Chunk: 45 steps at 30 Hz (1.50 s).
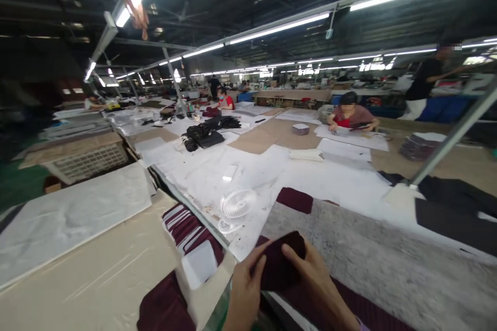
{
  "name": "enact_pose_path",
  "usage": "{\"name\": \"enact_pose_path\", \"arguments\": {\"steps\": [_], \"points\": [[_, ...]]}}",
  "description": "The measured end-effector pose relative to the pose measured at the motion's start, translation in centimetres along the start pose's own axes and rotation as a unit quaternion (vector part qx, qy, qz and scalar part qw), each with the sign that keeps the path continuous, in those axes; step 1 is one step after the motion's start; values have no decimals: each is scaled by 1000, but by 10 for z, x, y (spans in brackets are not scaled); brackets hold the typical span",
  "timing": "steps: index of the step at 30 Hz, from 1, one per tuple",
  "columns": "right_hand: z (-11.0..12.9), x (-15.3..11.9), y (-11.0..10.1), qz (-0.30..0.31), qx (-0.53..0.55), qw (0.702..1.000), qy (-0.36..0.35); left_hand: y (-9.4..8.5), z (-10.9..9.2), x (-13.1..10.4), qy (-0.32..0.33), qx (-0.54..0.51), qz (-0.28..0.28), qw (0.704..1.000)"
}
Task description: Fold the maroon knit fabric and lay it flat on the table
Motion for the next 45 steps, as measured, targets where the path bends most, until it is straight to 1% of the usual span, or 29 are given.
{"name": "enact_pose_path", "arguments": {"steps": [2, 3, 4, 5, 6, 7, 8, 9, 10, 11, 13, 14, 15, 17, 19, 20, 22, 24, 26, 28, 30, 32, 38, 41, 45], "points": [[10, -4, -4, 25, 54, 998, 23, 5, -6, -1, 72, 128, 88, 985], [14, -6, -5, 37, 78, 996, 32, 8, -7, -1, 85, 145, 109, 980], [18, -7, -6, 46, 95, 994, 35, 9, -6, 0, 71, 115, 108, 985], [21, -8, -8, 43, 89, 995, 20, 12, -3, 1, 32, 60, 93, 993], [24, -8, -10, 29, 64, 997, -11, 14, 0, 2, -22, -6, 68, 997], [27, -7, -12, 10, 27, 998, -52, 17, 4, 2, -72, -64, 43, 994], [30, -6, -16, -11, -14, 995, -93, 21, 7, 2, -110, -97, 28, 989], [32, -5, -19, -32, -48, 990, -126, 25, 9, 2, -130, -99, 21, 986], [34, -4, -23, -48, -69, 986, -142, 28, 9, 1, -125, -75, 15, 989], [35, -2, -26, -55, -68, 987, -137, 30, 7, 0, -97, -41, 9, 994], [39, 1, -31, -57, -36, 992, -103, 31, 1, -4, -36, -5, -1, 999], [42, 2, -32, -55, -17, 994, -88, 31, -2, -5, -31, -18, -3, 999], [45, 3, -33, -50, 3, 996, -77, 30, -3, -6, -49, -48, -3, 998], [49, 3, -31, -47, 31, 996, -74, 29, -3, -8, -122, -121, -3, 985], [51, 2, -29, -57, 15, 994, -95, 30, -2, -8, -176, -157, 6, 972], [50, 1, -28, -67, -11, 991, -115, 31, -2, -8, -184, -162, 12, 969], [46, -2, -27, -77, -73, 982, -159, 32, -2, -8, -178, -163, 18, 970], [42, -3, -28, -66, -112, 973, -189, 33, -5, -9, -170, -164, 3, 972], [42, -4, -29, -47, -115, 971, -203, 32, -9, -12, -164, -162, -13, 973], [47, -4, -32, -35, -95, 973, -206, 31, -15, -17, -160, -157, -20, 974], [54, -4, -33, -27, -66, 978, -194, 29, -20, -21, -152, -149, -24, 977], [60, -3, -34, -13, -38, 985, -166, 26, -25, -25, -145, -148, -29, 978], [69, 1, -34, 53, 6, 995, -88, 20, -33, -32, -135, -141, -54, 979], [71, 1, -33, 79, 50, 995, -44, 17, -35, -34, -130, -116, -58, 983], [74, -1, -31, 110, 134, 985, -5, 14, -37, -36, -124, -106, -49, 985]]}}
Point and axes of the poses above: each hand's wrist, its own x-axis towards the middle knuckle, its own y-axis out of the palm, z = x × y, the point moved 2 cm from there along x, towards the middle knuckle, and after that the axes turned 9 degrees about -y, right-handed, at the moved point
